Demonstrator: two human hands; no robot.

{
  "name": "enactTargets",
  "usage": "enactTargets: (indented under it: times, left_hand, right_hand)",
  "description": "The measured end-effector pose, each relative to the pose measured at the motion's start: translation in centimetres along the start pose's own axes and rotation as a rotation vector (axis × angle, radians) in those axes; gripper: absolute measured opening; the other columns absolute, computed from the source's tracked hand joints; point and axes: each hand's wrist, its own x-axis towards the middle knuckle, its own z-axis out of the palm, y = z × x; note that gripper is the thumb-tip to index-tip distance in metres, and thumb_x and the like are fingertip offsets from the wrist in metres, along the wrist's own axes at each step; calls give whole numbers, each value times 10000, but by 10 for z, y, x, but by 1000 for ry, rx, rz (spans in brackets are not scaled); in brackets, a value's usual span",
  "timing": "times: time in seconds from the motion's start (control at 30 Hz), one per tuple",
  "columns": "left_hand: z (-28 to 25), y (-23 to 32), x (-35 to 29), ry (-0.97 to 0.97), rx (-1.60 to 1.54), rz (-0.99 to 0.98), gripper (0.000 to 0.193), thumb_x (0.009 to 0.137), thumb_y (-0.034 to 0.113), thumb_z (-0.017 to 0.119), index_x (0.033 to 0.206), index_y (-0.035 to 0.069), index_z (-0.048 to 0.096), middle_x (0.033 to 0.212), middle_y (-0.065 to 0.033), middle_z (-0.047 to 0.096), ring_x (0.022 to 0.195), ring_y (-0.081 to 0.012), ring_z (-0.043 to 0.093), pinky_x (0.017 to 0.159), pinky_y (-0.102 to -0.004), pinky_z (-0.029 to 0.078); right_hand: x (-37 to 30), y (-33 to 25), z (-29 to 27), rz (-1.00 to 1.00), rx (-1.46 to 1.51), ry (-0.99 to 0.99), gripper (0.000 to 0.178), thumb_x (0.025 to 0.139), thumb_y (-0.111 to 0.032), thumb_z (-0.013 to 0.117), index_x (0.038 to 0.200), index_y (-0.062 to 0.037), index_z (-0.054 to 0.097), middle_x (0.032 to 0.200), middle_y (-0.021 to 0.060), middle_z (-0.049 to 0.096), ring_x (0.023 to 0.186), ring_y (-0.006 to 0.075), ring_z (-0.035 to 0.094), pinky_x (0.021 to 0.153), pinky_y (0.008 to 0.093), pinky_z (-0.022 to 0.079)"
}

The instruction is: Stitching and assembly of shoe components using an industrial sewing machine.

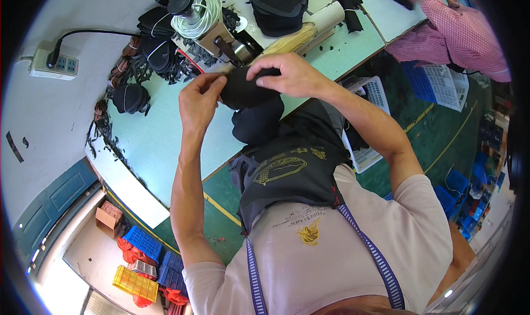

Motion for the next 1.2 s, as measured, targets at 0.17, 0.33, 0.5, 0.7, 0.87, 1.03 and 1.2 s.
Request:
enactTargets:
  times: [0.17,0.33,0.5,0.7,0.87,1.03,1.2]
  left_hand:
    - [10,16,9,120,184,-73,242,884,235,765,993,19,773,681,-27,670,599,-84,582,567,-256,452]
    - [4,15,27,171,496,35,281,863,302,751,981,49,769,756,-76,728,642,-143,654,637,-314,503]
    - [31,16,14,264,409,152,273,876,316,721,984,68,763,883,-141,756,827,-293,727,772,-381,539]
    - [17,0,-12,-42,71,176,301,929,237,717,1131,14,717,944,-98,750,814,-196,703,782,-328,546]
    - [5,4,-7,-46,-59,-25,256,931,185,707,1118,10,722,901,-85,743,788,-151,677,731,-296,527]
    - [7,13,7,115,215,-62,262,877,214,725,1080,51,748,842,-101,750,749,-155,685,728,-311,530]
    - [32,22,14,158,51,15,250,913,184,724,1080,-3,729,863,-97,745,690,-148,684,661,-283,543]
  right_hand:
    - [10,-1,6,208,-205,71,197,912,-125,664,1089,-64,725,1006,123,735,978,283,695,879,372,522]
    - [22,-12,7,137,-306,134,203,895,-167,634,1040,-74,742,986,149,730,951,346,684,849,428,525]
    - [15,-13,-13,-41,-464,300,194,861,-100,600,987,-68,745,980,145,707,901,369,672,815,458,527]
    - [-15,-22,-18,-113,-39,117,256,849,19,654,1094,-30,712,1048,69,716,967,156,674,865,306,523]
    - [-17,-6,22,236,388,78,288,890,-2,656,1173,-33,702,1047,48,711,929,111,649,836,271,523]
    - [0,7,41,257,352,164,297,911,-71,646,1202,-31,695,1054,104,744,943,200,700,874,325,532]
    - [-7,3,19,222,107,287,284,915,-45,623,1192,-23,682,1088,102,722,979,180,685,893,313,526]
